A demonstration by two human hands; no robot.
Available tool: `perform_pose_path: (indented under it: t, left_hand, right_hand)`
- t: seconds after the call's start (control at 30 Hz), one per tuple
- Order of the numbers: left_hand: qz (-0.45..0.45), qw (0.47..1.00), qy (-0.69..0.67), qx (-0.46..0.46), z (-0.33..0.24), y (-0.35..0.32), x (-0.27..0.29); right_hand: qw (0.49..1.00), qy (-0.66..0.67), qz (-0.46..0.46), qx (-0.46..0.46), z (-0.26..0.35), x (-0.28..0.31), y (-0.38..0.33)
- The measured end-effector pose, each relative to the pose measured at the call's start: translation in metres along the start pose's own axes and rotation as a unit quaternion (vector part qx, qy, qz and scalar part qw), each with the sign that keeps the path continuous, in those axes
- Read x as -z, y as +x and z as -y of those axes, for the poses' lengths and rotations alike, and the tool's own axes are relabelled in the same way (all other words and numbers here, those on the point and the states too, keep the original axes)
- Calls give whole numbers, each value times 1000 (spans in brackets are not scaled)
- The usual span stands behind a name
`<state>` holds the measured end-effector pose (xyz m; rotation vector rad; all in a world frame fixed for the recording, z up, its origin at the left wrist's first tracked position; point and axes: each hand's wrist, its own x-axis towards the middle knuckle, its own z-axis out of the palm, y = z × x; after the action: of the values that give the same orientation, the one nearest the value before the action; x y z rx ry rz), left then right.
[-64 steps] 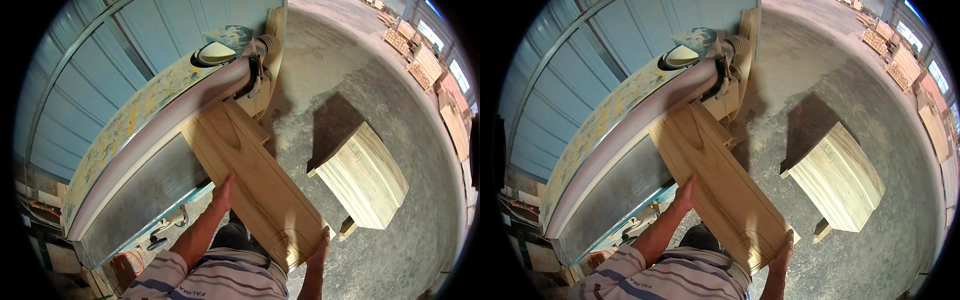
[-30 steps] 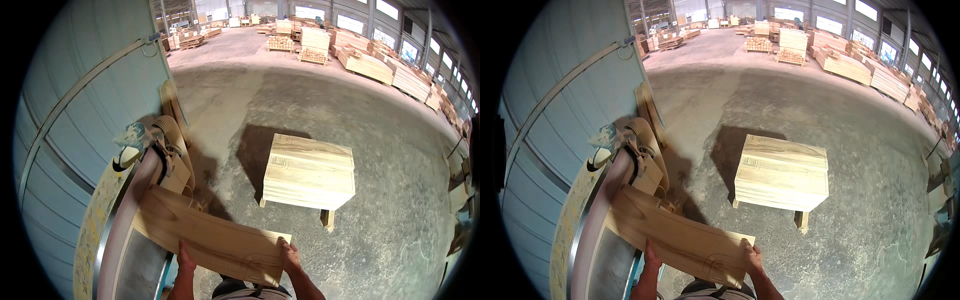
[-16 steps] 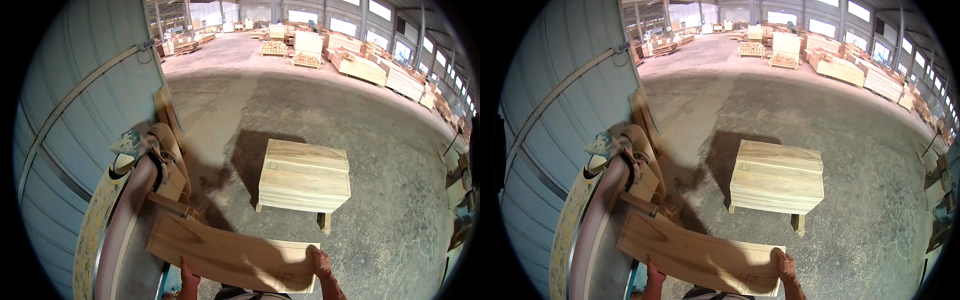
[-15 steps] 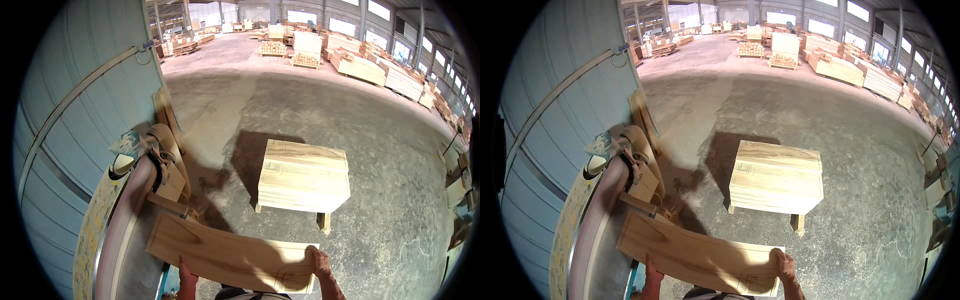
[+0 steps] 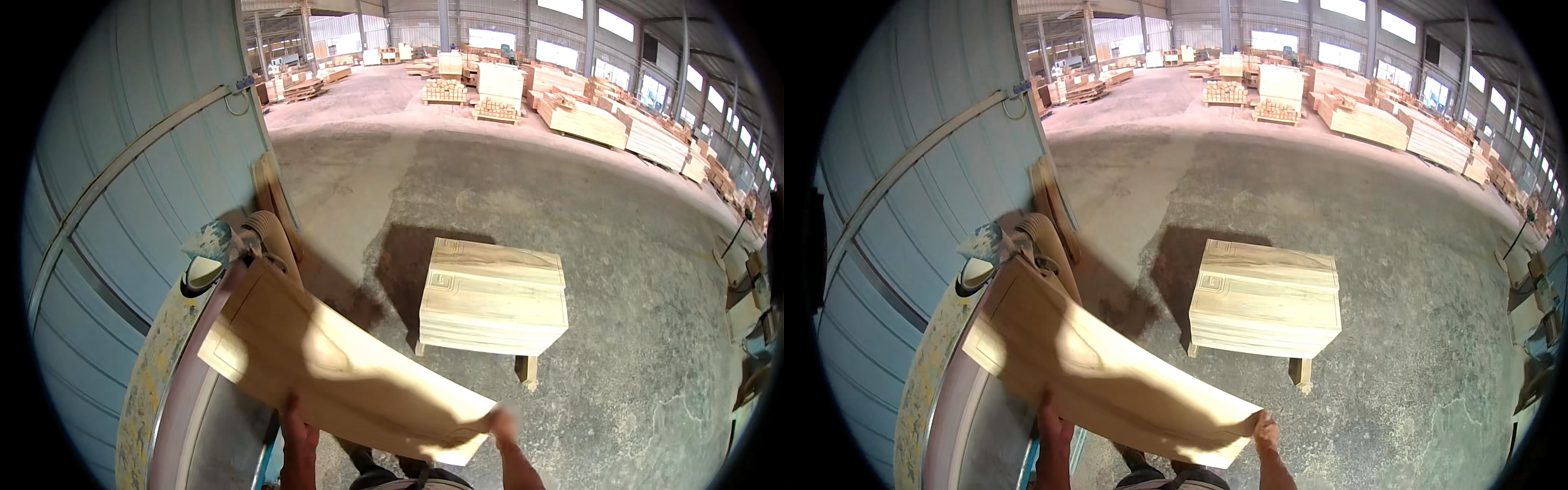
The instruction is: The person picks up a wooden board from a cardboard stack, carries it to a belt sander, and sands the flat faces and edges by holding it against the moving belt.
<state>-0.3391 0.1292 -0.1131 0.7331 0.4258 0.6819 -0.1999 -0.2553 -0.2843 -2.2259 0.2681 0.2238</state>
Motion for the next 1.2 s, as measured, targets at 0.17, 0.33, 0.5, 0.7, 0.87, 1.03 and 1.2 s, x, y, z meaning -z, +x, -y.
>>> perform_pose_path:
  t: [0.17,0.33,0.5,0.7,0.87,1.03,1.2]
  left_hand:
    - [5,975,195,-109,11,-9,-38]
    - [138,892,429,-36,17,-32,-66]
    - [171,818,547,48,33,-42,-46]
    - [164,837,510,116,49,-42,-3]
    - [134,836,516,128,67,-51,28]
    - [141,820,530,163,66,-61,21]
    - [179,762,605,144,65,-53,23]
  right_hand:
    - [985,157,49,50,48,1,9]
    - [842,520,113,88,178,21,-5]
    - [765,616,143,125,223,24,-33]
    - [803,571,161,61,181,3,-30]
    - [879,439,182,26,200,19,-43]
    - [874,439,208,21,181,26,-40]
    - [825,502,232,115,159,26,-31]
